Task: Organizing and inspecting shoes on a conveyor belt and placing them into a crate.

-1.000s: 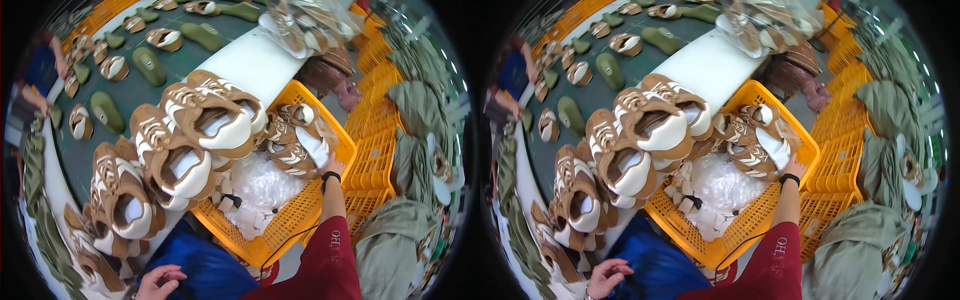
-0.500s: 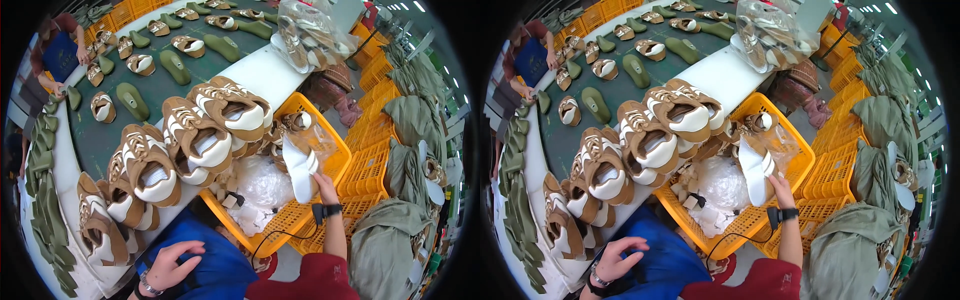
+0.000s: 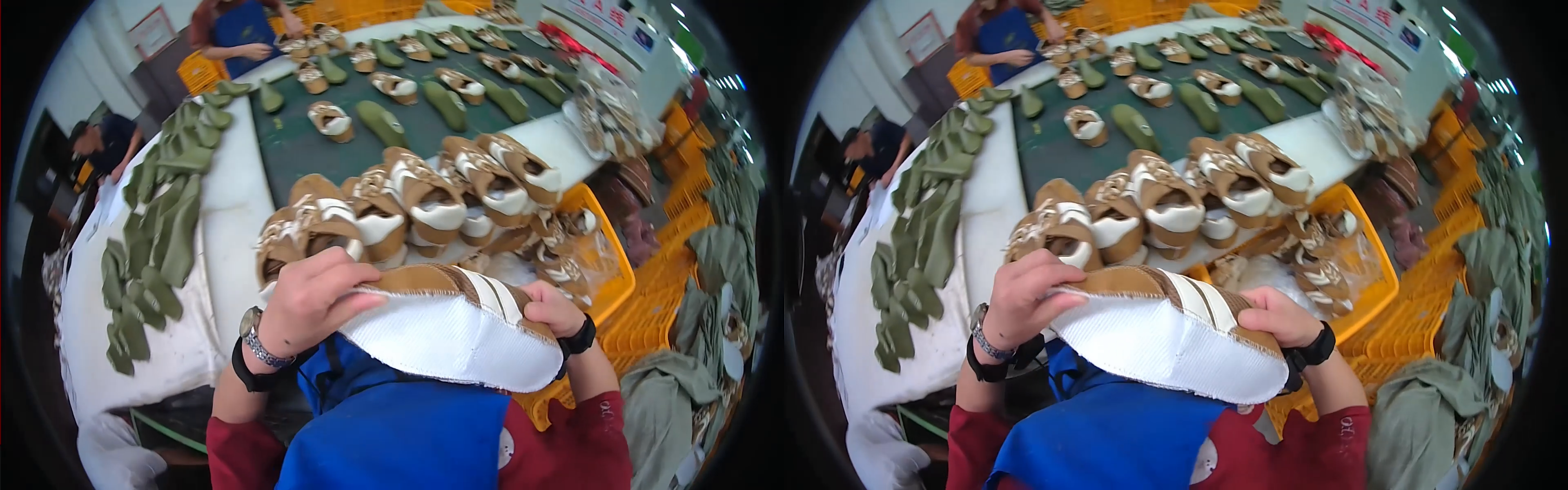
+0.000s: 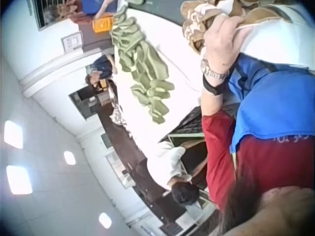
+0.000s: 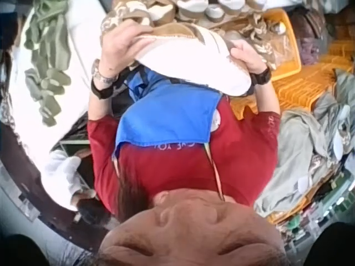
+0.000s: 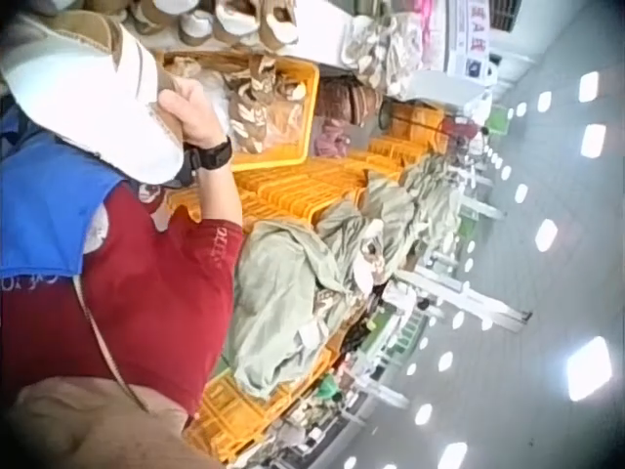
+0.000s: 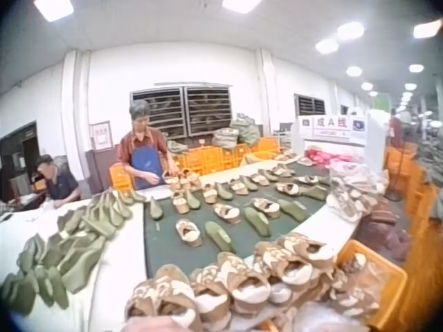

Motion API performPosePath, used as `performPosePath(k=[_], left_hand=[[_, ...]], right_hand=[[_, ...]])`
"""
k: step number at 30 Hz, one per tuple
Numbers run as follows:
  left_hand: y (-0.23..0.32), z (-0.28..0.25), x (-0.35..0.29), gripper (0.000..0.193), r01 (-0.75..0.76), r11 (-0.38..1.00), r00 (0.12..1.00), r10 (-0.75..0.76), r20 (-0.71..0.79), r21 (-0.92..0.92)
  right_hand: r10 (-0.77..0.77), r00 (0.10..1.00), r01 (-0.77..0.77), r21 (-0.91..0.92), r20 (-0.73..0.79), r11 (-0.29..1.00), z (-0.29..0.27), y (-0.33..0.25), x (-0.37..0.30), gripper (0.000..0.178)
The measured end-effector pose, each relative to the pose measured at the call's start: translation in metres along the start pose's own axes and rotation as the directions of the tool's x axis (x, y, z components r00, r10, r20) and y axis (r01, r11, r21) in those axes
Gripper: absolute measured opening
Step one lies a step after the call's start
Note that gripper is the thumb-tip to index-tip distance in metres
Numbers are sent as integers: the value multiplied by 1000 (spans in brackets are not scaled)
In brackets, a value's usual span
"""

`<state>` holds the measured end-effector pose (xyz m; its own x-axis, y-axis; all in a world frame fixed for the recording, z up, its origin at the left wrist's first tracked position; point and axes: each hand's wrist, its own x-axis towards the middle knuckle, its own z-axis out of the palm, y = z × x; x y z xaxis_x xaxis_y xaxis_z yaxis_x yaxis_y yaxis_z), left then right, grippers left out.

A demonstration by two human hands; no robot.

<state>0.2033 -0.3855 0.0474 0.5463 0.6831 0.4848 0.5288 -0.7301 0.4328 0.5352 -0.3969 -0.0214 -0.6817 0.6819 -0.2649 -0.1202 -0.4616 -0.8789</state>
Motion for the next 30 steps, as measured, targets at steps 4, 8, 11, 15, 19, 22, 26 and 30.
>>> performPosePath(k=[4,8,11,15,19,22,26,30], left_hand=[[-6,-41,-38,13,438,667,820,-572,-37,-602],[-33,-56,-68,18,242,374,720,-688,-93,-895],[-58,-68,-79,18,141,391,664,-718,-206,-909],[-82,-94,-89,17,240,550,650,-703,-288,-800],[-102,-107,-99,20,236,611,618,-694,-368,-756],[-117,-111,-120,33,327,684,712,-632,-306,-652],[-150,-120,-167,32,412,622,663,-706,-249,-666],[-162,-118,-220,27,543,509,537,-822,-190,-667]], right_hand=[[57,989,-36,-149,137,988,29,-35,45,48],[-6,982,40,-176,191,984,53,-63,86,49],[-82,996,85,-95,33,992,70,-79,104,54],[-73,992,85,-115,105,990,74,-103,122,47],[6,983,58,-344,182,937,92,-134,139,38],[10,985,55,-369,174,928,114,-159,160,36],[-13,975,147,-600,221,787,131,-198,225,34],[96,956,200,-858,276,473,150,-193,339,33]])
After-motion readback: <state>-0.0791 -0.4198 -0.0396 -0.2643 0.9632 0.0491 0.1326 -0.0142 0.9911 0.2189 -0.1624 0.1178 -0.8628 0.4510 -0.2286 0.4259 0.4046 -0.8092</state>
